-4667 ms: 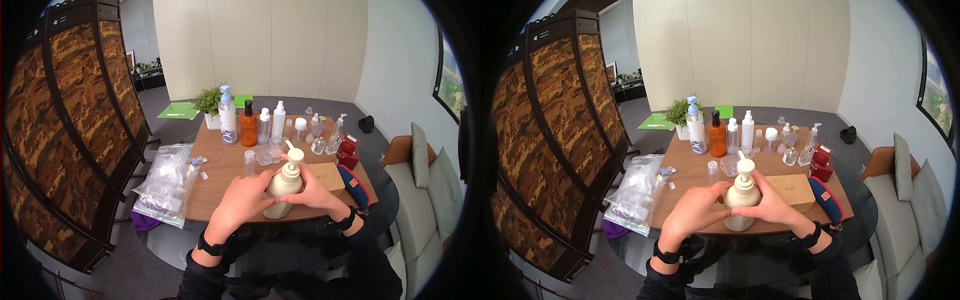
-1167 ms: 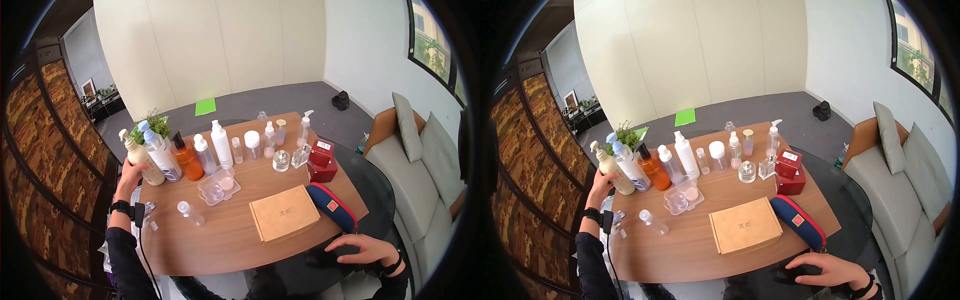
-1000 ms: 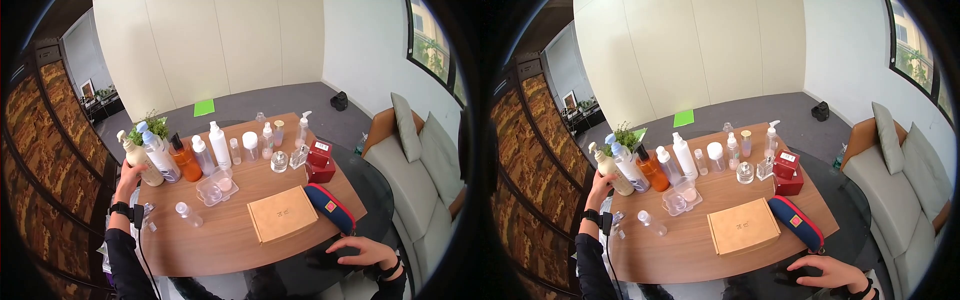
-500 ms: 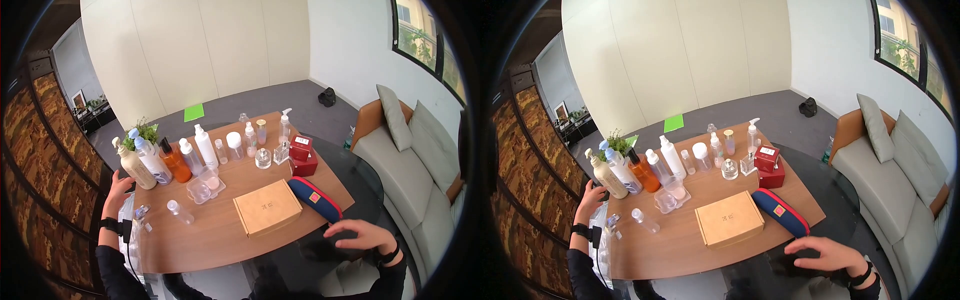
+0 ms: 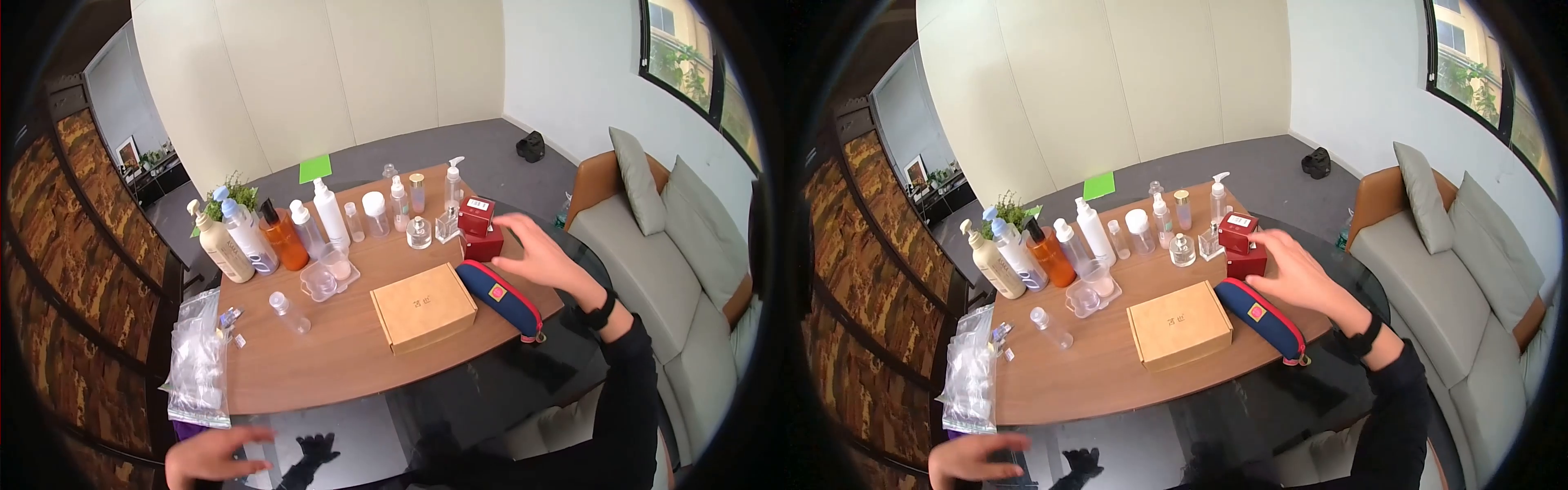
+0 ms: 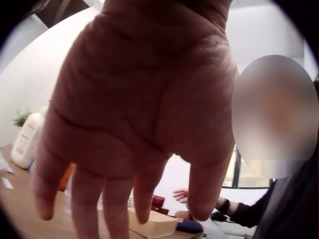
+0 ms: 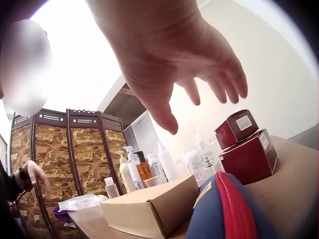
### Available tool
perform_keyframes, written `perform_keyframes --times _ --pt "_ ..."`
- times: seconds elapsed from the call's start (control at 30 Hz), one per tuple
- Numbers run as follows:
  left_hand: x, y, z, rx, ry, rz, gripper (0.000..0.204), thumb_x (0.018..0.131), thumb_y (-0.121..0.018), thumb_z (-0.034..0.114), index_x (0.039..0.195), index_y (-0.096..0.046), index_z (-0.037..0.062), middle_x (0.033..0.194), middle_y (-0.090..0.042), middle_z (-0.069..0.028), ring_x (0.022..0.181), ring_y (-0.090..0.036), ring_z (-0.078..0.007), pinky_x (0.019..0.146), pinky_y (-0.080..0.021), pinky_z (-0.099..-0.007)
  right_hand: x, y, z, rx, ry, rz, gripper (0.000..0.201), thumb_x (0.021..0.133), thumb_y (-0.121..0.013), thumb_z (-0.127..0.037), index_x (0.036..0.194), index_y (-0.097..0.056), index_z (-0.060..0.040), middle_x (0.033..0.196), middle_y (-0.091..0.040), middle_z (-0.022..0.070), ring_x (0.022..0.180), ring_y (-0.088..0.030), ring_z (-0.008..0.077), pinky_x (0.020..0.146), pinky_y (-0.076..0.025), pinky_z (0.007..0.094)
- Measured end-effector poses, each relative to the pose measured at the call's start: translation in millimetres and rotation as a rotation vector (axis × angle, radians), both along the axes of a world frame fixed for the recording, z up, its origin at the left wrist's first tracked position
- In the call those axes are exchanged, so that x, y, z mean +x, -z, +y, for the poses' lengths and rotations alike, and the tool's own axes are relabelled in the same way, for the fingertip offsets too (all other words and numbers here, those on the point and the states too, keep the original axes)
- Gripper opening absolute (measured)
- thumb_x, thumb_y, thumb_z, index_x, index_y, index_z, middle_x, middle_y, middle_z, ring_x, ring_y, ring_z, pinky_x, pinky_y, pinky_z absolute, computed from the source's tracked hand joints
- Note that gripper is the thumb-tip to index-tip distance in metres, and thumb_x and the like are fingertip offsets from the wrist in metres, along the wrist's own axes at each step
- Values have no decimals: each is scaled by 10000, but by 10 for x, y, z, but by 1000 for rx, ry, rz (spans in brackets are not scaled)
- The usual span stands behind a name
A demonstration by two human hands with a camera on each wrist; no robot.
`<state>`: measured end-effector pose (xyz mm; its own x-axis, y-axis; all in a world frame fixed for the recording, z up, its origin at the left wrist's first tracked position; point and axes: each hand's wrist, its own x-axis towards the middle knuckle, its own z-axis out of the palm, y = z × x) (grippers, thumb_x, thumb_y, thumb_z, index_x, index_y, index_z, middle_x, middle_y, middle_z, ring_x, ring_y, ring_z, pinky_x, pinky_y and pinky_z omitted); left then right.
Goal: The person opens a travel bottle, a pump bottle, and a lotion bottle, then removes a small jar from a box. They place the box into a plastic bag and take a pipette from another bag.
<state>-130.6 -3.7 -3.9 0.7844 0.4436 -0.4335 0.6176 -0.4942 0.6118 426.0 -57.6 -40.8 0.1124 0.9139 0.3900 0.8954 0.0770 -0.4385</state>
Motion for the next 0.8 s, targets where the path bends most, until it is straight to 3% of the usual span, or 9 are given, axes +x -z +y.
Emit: perform_keyframes --times 0.07,0.1,0.23,0.33,0.5,0.67,0.7,0.73,0.8 --pt "261 -321 -457 -192 -288 195 664 809 -701 285 1362 -430 39 1348 -466 -246 1239 -456 -399 965 -406 -498 106 58 293 89 54 -125 774 705 -762 -354 1352 -419 -103 1383 -408 214 1276 -413 378 1044 -351 442" --pt "207 -273 -632 178 -97 -51 494 814 -680 108 1261 -504 -10 1137 -613 -202 1037 -596 -331 880 -458 -369 167 69 445 72 102 -169 811 688 -767 -383 1366 -408 -120 1402 -391 218 1291 -404 370 1053 -334 459" --pt "47 -244 -919 132 -231 -66 523 834 -678 133 1300 -484 -4 1199 -589 -207 1099 -574 -341 918 -452 -387 405 228 899 -106 167 -306 870 674 -753 -442 1403 -377 -153 1376 -422 224 1274 -434 341 1053 -308 501" --pt "-57 -265 -1084 163 -293 -45 521 837 -676 126 1305 -483 2 1205 -589 -203 1111 -573 -332 931 -450 -382 470 278 991 -243 124 -141 814 704 -726 -438 1394 -398 -157 1310 -480 211 1221 -481 332 1042 -317 503" --pt "-117 -295 -1145 163 -259 -79 502 842 -671 131 1296 -495 7 1180 -600 -195 1095 -573 -344 922 -449 -384 399 298 887 133 263 72 676 766 -700 -393 1337 -467 -116 1193 -561 185 1114 -562 318 981 -418 388" --pt "171 -350 -894 212 -97 -243 478 828 -684 153 1258 -529 12 1161 -603 -189 1061 -559 -372 886 -446 -416 -693 -206 373 145 -270 558 759 713 -792 -234 1360 -427 -78 1261 -520 165 1164 -530 273 1017 -397 375" --pt "290 -362 -799 257 -49 -279 480 816 -686 129 1253 -529 11 1193 -580 -195 1080 -541 -382 922 -431 -425 -924 -281 268 209 -324 402 800 702 -797 -224 1378 -398 -72 1277 -504 168 1181 -514 282 1023 -390 384" --pt "400 -301 -630 376 44 -225 542 792 -754 220 1250 -546 20 1210 -608 -144 1099 -593 -262 936 -460 -365 -1129 -343 184 273 -378 246 841 691 -802 -213 1396 -368 -66 1294 -488 171 1198 -497 290 1029 -382 392" --pt "773 -312 -486 479 -91 -441 555 780 -749 192 1261 -532 20 1189 -601 -160 1101 -582 -293 955 -435 -368 -1519 -466 59 323 -434 159 898 676 -802 -195 1422 -321 -58 1289 -479 176 1201 -480 315 1032 -370 408"
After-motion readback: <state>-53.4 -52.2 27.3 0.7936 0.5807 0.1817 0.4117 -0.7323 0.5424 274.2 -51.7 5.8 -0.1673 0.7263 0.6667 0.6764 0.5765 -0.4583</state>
